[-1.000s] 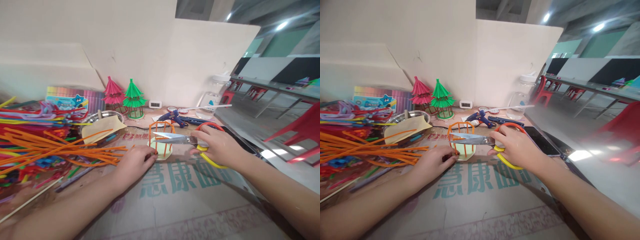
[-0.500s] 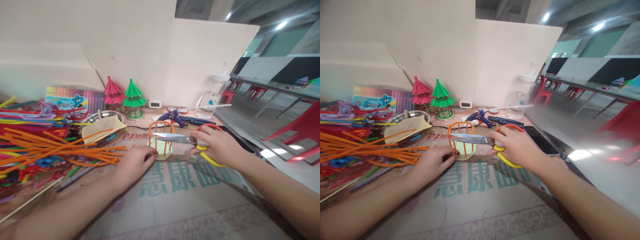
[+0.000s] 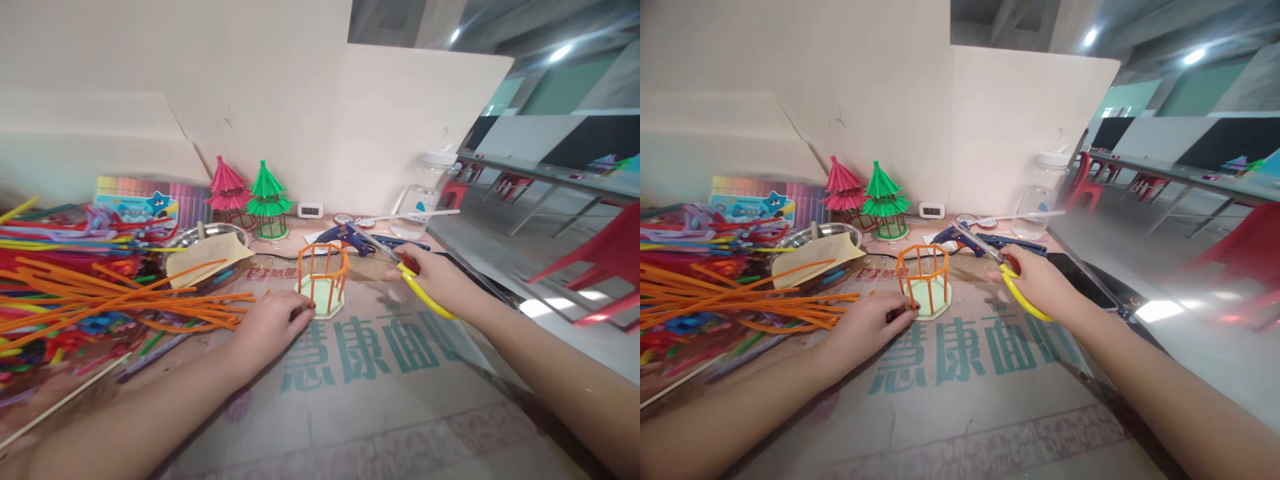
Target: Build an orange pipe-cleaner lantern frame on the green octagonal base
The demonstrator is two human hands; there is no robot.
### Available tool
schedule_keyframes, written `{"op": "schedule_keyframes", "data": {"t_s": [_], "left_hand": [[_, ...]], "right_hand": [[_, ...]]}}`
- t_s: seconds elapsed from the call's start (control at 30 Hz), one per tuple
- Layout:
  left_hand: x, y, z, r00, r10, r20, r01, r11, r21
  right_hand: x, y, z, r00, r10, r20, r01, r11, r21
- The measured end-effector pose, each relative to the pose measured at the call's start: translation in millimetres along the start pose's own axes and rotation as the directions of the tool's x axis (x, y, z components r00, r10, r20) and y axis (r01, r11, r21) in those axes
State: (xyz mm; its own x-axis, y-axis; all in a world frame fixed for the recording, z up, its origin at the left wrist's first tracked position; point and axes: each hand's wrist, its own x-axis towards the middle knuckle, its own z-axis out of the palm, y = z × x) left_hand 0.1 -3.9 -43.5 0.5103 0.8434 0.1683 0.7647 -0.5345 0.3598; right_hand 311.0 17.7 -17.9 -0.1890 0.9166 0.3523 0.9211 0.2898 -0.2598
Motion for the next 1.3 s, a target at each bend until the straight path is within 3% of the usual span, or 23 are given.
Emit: {"op": "schedule_keyframes", "data": {"t_s": [0.1,0.17,0.27,0.5,0.6,0.7,0.77,0.83,0.97,1.03,1.17,1.3], "left_hand": [[-2,0,1.8,0.999,0.038,-0.008,-0.038,0.999,-0.009],[-4,0,2.9,0.998,0.062,-0.009,-0.062,0.998,-0.009],[-6,1,3.6,0.997,0.079,-0.009,-0.079,0.997,0.008],[-7,2,3.5,0.996,0.081,-0.03,-0.081,0.997,0.015],[-8,4,-0.8,0.996,0.085,-0.033,-0.084,0.996,0.028],[-10,6,-11.3,0.992,0.089,-0.089,-0.083,0.994,0.072],[-11,9,-20.0,0.979,0.105,-0.176,-0.086,0.99,0.113],[-12,12,-28.6,0.951,0.136,-0.278,-0.101,0.985,0.138],[-12,22,-44.9,0.912,0.094,-0.399,-0.089,0.996,0.031],[-10,27,-52.6,0.933,-0.014,-0.358,-0.035,0.991,-0.129],[-9,34,-63.3,0.969,-0.177,-0.173,0.086,0.897,-0.434],[-10,36,-67.2,0.975,-0.181,-0.127,0.102,0.879,-0.466]], "right_hand": [[3,11,16,0.994,0.028,0.107,-0.025,0.999,-0.03],[3,16,25,0.989,-0.022,0.144,0.031,0.998,-0.061],[1,18,34,0.988,-0.092,0.128,0.101,0.992,-0.071],[-1,18,38,0.989,-0.117,0.092,0.129,0.982,-0.135],[-1,4,26,0.99,-0.134,-0.031,0.133,0.99,-0.039],[-9,-23,13,0.985,-0.065,-0.162,0.095,0.978,0.184],[-19,-42,10,0.992,-0.009,-0.129,0.054,0.937,0.346],[-28,-58,14,0.999,-0.034,-0.04,0.048,0.896,0.442],[-35,-74,27,0.996,-0.063,0.055,0.028,0.865,0.501],[-33,-77,31,0.996,-0.066,0.06,0.025,0.856,0.517],[-28,-82,33,0.997,-0.073,0.025,0.047,0.831,0.554],[-31,-83,42,0.999,-0.038,-0.017,0.041,0.823,0.567]]}}
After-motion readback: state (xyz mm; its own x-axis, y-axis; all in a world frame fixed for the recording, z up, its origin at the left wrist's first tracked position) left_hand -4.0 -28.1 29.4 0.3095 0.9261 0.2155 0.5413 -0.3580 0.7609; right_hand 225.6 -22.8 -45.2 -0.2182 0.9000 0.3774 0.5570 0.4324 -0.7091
